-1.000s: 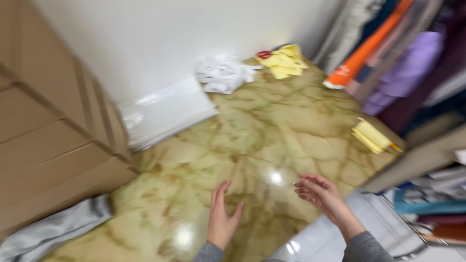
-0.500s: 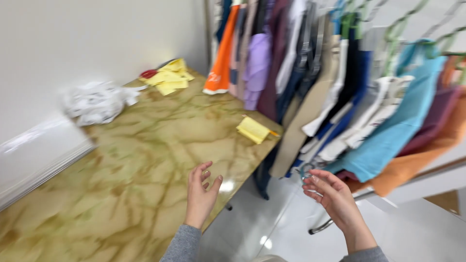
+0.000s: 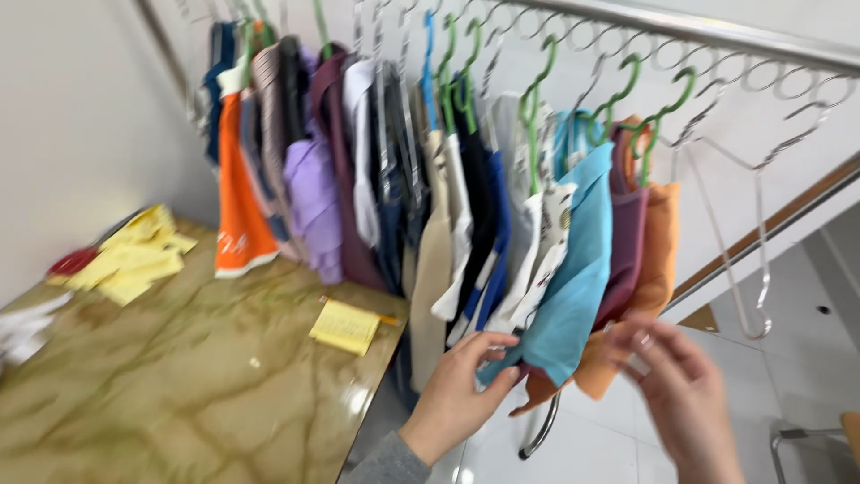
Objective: The person takes several t-shirts from a clothing rack, one by one. They lay each shirt flat on a table, fold the sleeves and sides inward, and then roll the shirt into a compact bundle. The folded shirts are stacked on the table.
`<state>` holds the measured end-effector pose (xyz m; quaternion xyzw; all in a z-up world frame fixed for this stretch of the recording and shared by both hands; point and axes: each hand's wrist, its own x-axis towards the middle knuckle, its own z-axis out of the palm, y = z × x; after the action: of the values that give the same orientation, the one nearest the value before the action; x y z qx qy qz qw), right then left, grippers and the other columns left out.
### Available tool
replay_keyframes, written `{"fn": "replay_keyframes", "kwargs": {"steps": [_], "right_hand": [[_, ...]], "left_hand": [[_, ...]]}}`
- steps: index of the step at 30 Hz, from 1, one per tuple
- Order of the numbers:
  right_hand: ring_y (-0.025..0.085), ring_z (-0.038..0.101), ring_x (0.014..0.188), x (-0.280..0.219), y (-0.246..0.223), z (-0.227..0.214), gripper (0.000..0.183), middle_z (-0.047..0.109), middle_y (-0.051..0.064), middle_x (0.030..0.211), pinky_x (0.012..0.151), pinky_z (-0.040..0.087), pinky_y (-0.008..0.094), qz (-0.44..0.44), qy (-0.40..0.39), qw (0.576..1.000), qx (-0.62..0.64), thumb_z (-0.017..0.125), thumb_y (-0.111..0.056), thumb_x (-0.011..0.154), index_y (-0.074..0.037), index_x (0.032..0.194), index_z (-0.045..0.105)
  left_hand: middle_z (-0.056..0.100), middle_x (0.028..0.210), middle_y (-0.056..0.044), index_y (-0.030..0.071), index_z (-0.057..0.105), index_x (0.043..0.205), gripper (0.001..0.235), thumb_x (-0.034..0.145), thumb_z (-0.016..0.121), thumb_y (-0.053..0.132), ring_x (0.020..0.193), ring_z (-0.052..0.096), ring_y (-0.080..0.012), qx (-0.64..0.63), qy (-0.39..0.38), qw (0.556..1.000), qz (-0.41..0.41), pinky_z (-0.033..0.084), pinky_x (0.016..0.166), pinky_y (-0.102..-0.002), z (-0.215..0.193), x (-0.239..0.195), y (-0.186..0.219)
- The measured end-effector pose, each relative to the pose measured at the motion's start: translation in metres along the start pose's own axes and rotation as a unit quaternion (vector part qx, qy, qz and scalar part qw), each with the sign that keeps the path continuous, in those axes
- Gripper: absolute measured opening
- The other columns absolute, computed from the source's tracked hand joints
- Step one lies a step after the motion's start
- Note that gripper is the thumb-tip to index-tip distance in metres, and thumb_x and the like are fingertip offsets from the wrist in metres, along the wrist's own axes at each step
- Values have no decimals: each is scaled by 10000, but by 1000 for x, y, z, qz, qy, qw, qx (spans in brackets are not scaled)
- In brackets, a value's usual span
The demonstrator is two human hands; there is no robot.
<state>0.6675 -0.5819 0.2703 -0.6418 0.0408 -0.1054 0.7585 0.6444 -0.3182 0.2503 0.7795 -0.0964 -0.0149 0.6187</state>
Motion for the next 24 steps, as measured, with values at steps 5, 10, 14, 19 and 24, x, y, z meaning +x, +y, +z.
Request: {"fn": "replay_keyframes", "kwargs": {"steps": [5, 10, 14, 19, 24], "right_hand": [[174, 706, 1221, 111, -72, 32, 437, 707, 114, 1259, 1043, 601, 327, -43, 157, 985, -56, 648, -158, 979, -7, 1387, 605], [146, 704, 1195, 282, -34, 0, 632, 685, 60, 1269, 771, 538, 323, 0, 211, 975, -69, 743, -263, 883, -68, 1451, 545], [154, 642, 671, 330, -28, -3, 93, 707, 63, 824, 565, 519, 302, 38, 220, 975, -20, 716, -25, 863, -66, 947, 714], [131, 603, 742, 262, -89, 29, 348, 530, -2, 765, 730, 513, 227, 6, 101, 988, 120, 656, -118, 906, -3, 1234, 657], [131, 527, 699, 194, -95, 19, 194, 564, 63, 730, 702, 451, 243, -61, -2, 998, 7, 573, -141, 1070, 18, 1155, 645]], "left_hand": [[530, 1434, -59, 159, 636, 1303, 367, 938, 642, 201, 1387, 546, -249, 39, -1, 989, 141, 416, 1145, -420, 19, 87, 46], [512, 1429, -93, 139, 573, 1355, 430, 936, 605, 230, 1361, 538, -282, 45, -49, 979, 191, 401, 1136, -455, 48, 131, 78], [501, 1425, -108, 108, 552, 1381, 469, 928, 614, 211, 1345, 539, -311, 35, -63, 978, 195, 414, 1121, -473, 64, 142, 80], [552, 1383, -157, 35, 508, 1407, 492, 944, 597, 177, 1328, 537, -325, 6, -13, 973, 229, 390, 1150, -438, 82, 170, 80], [496, 1485, -250, -68, 430, 1452, 561, 1101, 384, 367, 1424, 472, -378, -49, 44, 951, 303, 334, 1220, -464, 114, 193, 100]]}}
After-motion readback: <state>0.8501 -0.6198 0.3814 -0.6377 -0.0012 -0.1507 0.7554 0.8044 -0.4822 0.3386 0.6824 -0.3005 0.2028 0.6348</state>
